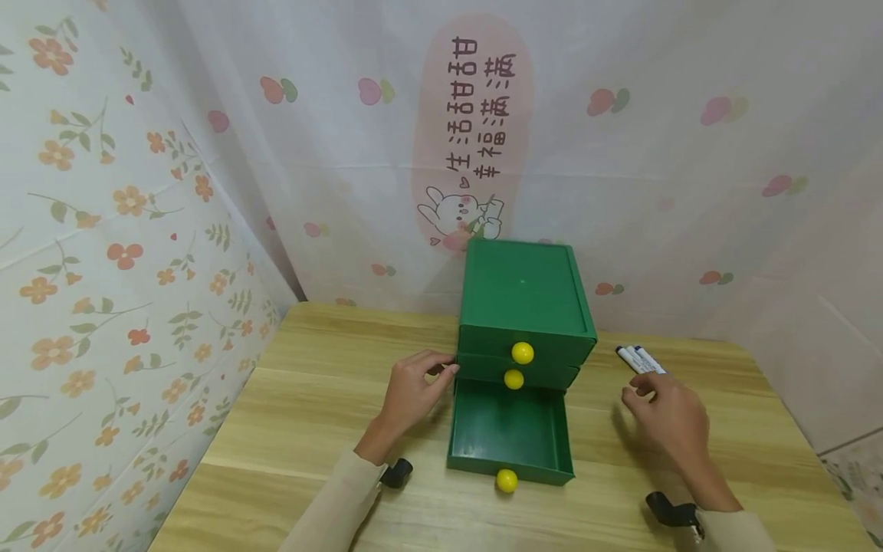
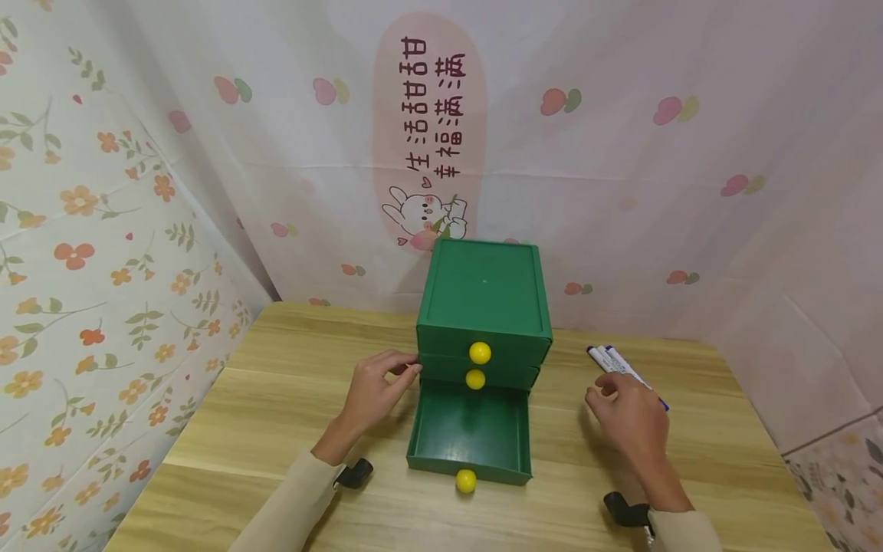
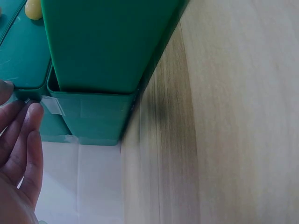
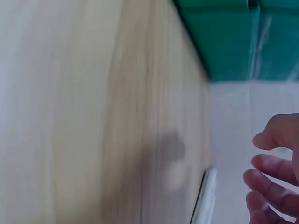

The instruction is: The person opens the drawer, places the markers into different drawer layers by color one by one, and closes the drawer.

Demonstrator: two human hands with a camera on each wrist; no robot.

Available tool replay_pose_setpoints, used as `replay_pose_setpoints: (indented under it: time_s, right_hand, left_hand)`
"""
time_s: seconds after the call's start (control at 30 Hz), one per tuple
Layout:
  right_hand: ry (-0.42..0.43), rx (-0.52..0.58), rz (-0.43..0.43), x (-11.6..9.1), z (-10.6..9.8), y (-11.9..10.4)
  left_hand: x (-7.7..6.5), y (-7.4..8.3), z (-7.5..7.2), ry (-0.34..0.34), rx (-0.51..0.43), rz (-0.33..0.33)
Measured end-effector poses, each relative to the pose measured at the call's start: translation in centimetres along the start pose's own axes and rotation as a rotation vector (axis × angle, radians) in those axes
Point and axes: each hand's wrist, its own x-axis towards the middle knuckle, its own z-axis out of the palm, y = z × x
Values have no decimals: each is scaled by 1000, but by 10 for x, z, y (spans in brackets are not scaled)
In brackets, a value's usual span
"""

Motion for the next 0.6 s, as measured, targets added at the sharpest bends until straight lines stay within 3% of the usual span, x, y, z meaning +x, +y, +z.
replay_pose_setpoints:
  time_s: [0.27,0.6]
  right_hand:
    - [-40,-57,109,13,1,44]
    - [-125,-93,184,19,0,62]
  left_hand:
    - [0,-1,0,-5,17,11]
    - [0,-1,0,-5,11,12]
